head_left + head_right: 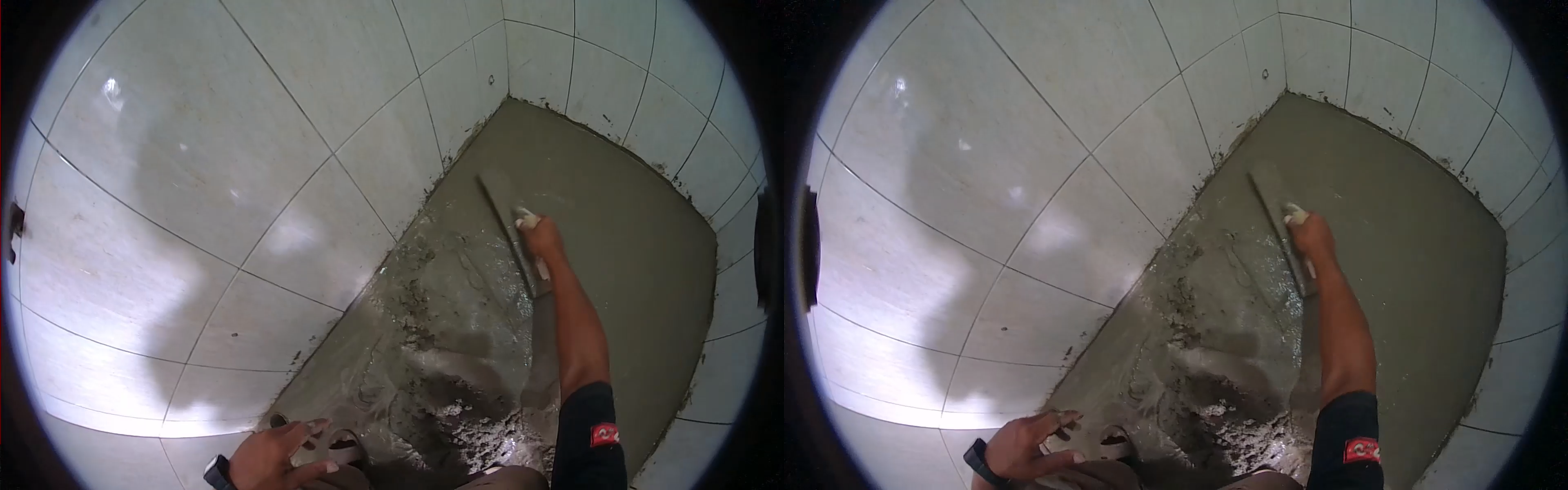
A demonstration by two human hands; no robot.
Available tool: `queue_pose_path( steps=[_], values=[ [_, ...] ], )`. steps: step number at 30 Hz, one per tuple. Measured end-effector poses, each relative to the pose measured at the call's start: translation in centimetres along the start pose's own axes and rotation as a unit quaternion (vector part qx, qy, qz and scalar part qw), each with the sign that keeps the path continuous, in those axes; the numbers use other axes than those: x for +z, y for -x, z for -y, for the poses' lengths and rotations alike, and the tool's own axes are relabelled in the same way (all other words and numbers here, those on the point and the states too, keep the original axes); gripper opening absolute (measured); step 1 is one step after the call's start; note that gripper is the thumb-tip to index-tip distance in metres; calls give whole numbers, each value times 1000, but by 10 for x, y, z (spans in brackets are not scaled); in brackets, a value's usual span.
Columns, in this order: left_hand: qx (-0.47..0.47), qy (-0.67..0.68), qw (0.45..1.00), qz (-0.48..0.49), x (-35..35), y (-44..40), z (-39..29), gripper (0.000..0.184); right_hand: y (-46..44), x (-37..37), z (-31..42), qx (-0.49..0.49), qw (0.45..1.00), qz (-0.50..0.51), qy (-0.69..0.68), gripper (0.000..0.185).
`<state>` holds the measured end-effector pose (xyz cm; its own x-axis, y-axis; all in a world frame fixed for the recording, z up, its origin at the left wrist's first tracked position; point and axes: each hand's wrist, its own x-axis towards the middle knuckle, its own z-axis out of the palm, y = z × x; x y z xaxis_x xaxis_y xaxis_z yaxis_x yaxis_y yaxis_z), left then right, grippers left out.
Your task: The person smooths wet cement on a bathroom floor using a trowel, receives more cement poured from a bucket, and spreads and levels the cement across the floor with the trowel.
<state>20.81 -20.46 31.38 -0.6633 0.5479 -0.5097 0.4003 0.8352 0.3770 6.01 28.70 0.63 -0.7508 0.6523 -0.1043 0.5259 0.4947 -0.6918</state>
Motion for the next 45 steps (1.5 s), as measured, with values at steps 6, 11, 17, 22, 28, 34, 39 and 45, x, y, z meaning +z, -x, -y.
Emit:
queue_pose_path(
  steps=[6,11,17,22,28,34,39,45],
  values=[
    [-77,34,995,-52,12,42,52,57,-48,9,0,-12,997,58,-54,59],
    [-188,62,980,-31,9,44,46,58,-9,22,25,-11,979,203,-35,73],
    [-113,35,993,-27,2,24,39,59,73,57,20,-36,966,255,-11,67],
    [-69,21,997,-35,2,12,39,58,111,32,50,-36,947,317,-29,51],
    [-120,26,992,-16,1,27,54,59,8,30,40,-18,995,101,13,49],
    [-148,47,988,-27,0,43,61,59,-13,48,23,-33,985,169,-29,51],
    [-161,43,986,-9,0,43,72,61,75,62,41,-40,966,255,-3,60],
    [-87,31,995,-33,-3,35,65,59,159,53,63,-96,937,335,22,49]
  ],
)
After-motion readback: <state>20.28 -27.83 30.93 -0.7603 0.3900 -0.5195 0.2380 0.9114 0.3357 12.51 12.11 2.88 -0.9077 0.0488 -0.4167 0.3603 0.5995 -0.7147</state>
